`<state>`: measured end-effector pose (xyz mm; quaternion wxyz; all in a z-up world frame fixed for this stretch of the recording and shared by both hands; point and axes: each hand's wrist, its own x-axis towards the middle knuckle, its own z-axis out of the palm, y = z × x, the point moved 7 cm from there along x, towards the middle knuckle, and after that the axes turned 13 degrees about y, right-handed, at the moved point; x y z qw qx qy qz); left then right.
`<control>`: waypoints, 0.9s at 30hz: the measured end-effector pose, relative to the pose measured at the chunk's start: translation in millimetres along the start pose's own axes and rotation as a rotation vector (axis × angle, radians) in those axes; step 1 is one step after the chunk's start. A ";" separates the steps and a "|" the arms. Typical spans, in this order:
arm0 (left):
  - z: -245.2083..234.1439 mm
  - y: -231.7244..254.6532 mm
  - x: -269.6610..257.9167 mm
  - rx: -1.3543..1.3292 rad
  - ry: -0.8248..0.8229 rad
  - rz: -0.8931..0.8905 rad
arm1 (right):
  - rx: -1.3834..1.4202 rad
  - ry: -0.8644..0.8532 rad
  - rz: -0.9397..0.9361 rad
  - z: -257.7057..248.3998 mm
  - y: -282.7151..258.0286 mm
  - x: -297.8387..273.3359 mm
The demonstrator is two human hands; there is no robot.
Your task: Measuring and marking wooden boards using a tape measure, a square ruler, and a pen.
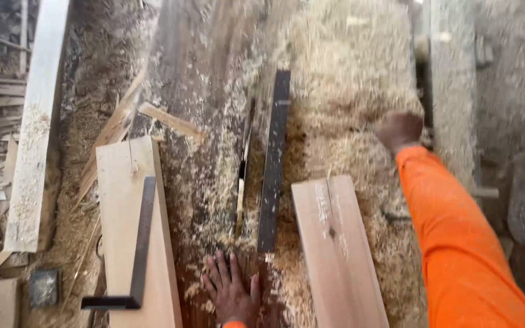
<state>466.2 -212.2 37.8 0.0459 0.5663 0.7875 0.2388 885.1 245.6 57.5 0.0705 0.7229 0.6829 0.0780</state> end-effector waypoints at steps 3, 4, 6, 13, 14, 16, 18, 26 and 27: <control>22.2 -5.9 2.6 0.165 -0.478 -0.229 | -0.101 0.235 -0.130 -34.6 -17.4 18.7; 27.2 -11.2 -2.8 0.167 -0.464 -0.222 | -0.095 0.248 -0.124 -36.6 -15.0 18.9; 10.5 -4.4 -3.8 0.014 0.039 0.008 | -0.061 0.259 -0.178 -32.2 -21.3 19.0; 7.8 -4.5 -11.5 0.060 -0.096 -0.055 | 0.003 0.157 -0.276 -38.8 -28.8 2.4; 11.5 -4.1 -4.2 0.056 -0.059 -0.037 | -0.009 0.146 -0.268 -44.4 -30.3 10.7; 11.4 -1.5 0.1 0.046 -0.025 -0.017 | -0.026 0.134 -0.256 -41.6 -29.9 17.8; 9.4 -1.7 0.9 0.048 -0.003 -0.039 | -0.193 0.098 -0.062 -18.4 -24.6 31.6; 10.9 -0.9 0.4 0.085 0.002 -0.012 | -0.028 0.223 -0.406 -38.9 -19.6 19.2; 1.9 0.1 -2.7 0.078 -0.011 -0.009 | 0.046 0.171 -0.529 -41.2 -22.9 7.3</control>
